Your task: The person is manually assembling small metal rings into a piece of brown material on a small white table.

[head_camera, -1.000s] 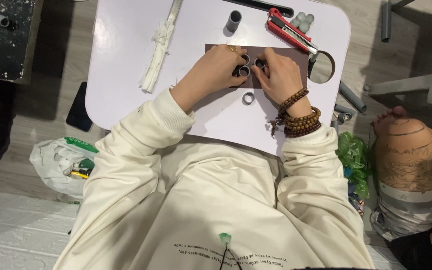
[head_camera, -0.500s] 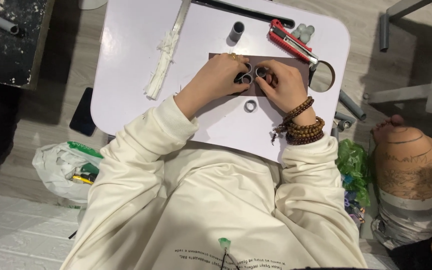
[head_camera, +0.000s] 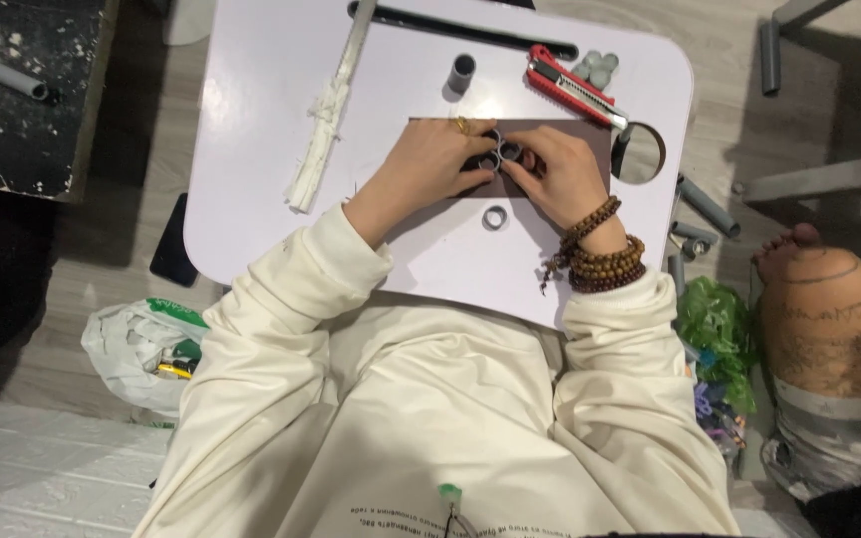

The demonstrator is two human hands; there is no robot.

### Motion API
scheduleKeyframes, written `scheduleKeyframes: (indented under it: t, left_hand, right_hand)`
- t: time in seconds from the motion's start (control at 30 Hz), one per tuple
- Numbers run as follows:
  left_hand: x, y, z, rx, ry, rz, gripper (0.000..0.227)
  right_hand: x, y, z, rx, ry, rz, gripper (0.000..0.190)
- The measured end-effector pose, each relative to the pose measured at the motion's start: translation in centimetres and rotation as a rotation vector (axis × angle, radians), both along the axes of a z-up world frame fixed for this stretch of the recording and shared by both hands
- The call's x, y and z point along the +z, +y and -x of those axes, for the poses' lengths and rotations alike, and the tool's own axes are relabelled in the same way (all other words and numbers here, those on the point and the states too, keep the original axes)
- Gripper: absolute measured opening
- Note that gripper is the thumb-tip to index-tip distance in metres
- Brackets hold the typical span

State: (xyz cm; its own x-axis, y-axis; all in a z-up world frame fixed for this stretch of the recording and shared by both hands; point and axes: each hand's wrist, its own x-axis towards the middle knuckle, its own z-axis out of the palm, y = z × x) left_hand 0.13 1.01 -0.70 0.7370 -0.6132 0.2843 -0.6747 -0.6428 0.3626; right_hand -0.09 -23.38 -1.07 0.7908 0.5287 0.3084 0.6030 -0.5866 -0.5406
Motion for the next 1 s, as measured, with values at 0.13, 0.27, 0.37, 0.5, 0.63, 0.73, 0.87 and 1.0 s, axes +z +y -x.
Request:
scheduleKeyframes:
  t: [0.13, 0.27, 0.37, 0.5, 0.63, 0.73, 0.87, 1.0]
  left_hand:
    - [0.5, -0.1, 0.0, 0.008, 0.015, -0.017, 0.034]
    - [0.5, -0.2, 0.1, 0.024, 0.074, -0.04, 0.038]
    - [-0.1, -0.2, -0.1, 0.015, 0.105, -0.039, 0.041]
    - [-0.8, -0.3, -0.3, -0.017, 0.139, -0.02, 0.041]
    - [-0.4, -0.4, -0.2, -0.012, 0.112, 0.013, 0.045]
    - [0.6, -0.1, 0.2, -0.009, 0.109, -0.014, 0.045]
    - [1.5, -0.2, 0.7, 0.036, 0.152, -0.042, 0.046]
    - [1.4, -0.2, 0.7, 0.047, 0.173, -0.063, 0.047]
  right_hand:
    - [-0.4, -0.2, 0.1, -0.034, -0.029, 0.014, 0.027]
    - [-0.4, 0.0, 0.2, -0.051, 0.01, 0.027, 0.03]
    - [-0.1, -0.1, 0.1, -0.05, 0.054, 0.016, 0.035]
    - [-0.7, -0.4, -0.3, -0.049, 0.069, -0.038, 0.041]
    - [-2.0, -0.7, -1.0, -0.054, -0.002, 0.014, 0.036]
    - [-0.8, -0.3, -0.3, -0.067, 0.095, -0.037, 0.035]
    - [0.0, -0.3, 0.2, -0.119, 0.05, -0.048, 0.034]
    - [-0.8, -0.7, 0.1, -0.199, -0.035, 0.132, 0.042]
